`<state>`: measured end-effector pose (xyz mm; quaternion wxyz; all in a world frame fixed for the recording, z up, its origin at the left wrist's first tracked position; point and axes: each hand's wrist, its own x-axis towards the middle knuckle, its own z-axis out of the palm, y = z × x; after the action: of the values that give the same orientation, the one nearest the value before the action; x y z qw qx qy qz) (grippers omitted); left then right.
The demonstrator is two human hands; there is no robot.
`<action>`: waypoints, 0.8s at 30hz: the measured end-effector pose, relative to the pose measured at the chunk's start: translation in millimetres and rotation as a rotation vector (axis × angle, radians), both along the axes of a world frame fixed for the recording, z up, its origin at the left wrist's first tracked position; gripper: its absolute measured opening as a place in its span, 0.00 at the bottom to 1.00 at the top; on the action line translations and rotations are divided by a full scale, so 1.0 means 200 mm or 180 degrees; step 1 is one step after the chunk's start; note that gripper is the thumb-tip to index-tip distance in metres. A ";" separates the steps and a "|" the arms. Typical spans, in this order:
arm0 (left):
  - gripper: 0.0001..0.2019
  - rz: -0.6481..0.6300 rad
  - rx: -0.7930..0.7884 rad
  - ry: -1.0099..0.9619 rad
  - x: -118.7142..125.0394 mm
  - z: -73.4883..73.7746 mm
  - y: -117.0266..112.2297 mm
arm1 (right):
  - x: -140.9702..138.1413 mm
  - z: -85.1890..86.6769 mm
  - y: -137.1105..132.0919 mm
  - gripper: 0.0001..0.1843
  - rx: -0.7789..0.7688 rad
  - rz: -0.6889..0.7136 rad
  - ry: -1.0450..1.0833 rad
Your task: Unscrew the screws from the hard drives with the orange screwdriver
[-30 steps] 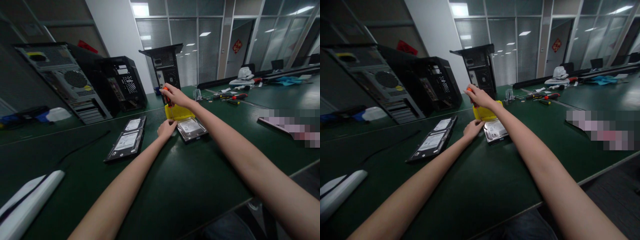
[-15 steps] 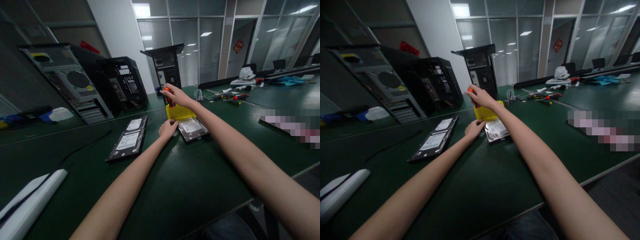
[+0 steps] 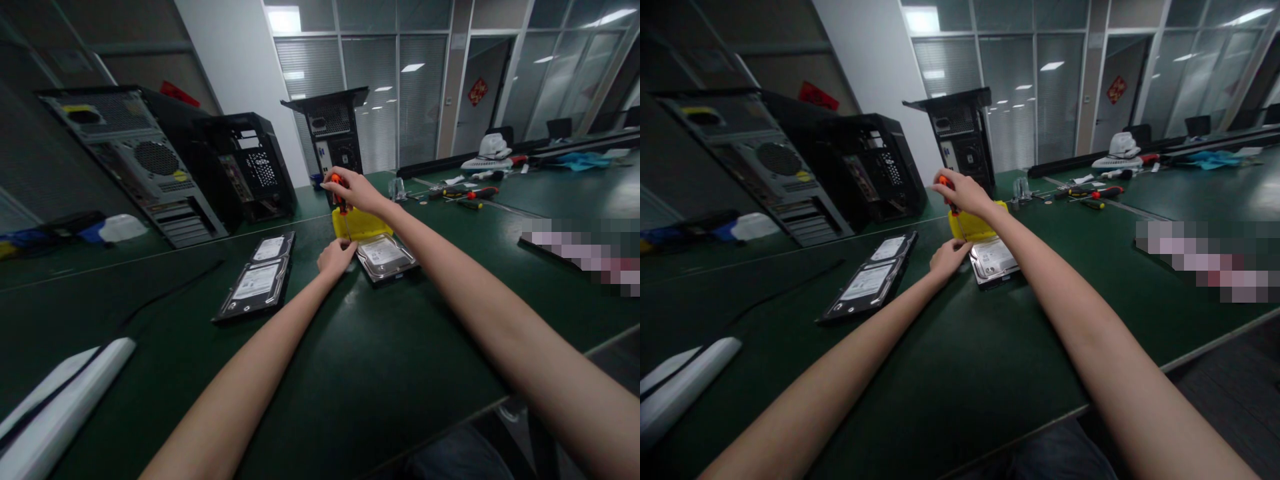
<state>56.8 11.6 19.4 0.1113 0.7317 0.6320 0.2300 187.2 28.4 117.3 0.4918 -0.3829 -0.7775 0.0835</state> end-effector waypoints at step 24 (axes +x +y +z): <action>0.23 0.0004 0.0007 0.0033 0.00 0.00 0.00 | -0.02 -0.02 0.03 0.17 -0.0326 0.0116 0.0080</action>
<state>57.1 11.2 20.3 0.1070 0.7326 0.6327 0.2269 183.9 34.7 113.3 0.4798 -0.3923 -0.7728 0.1369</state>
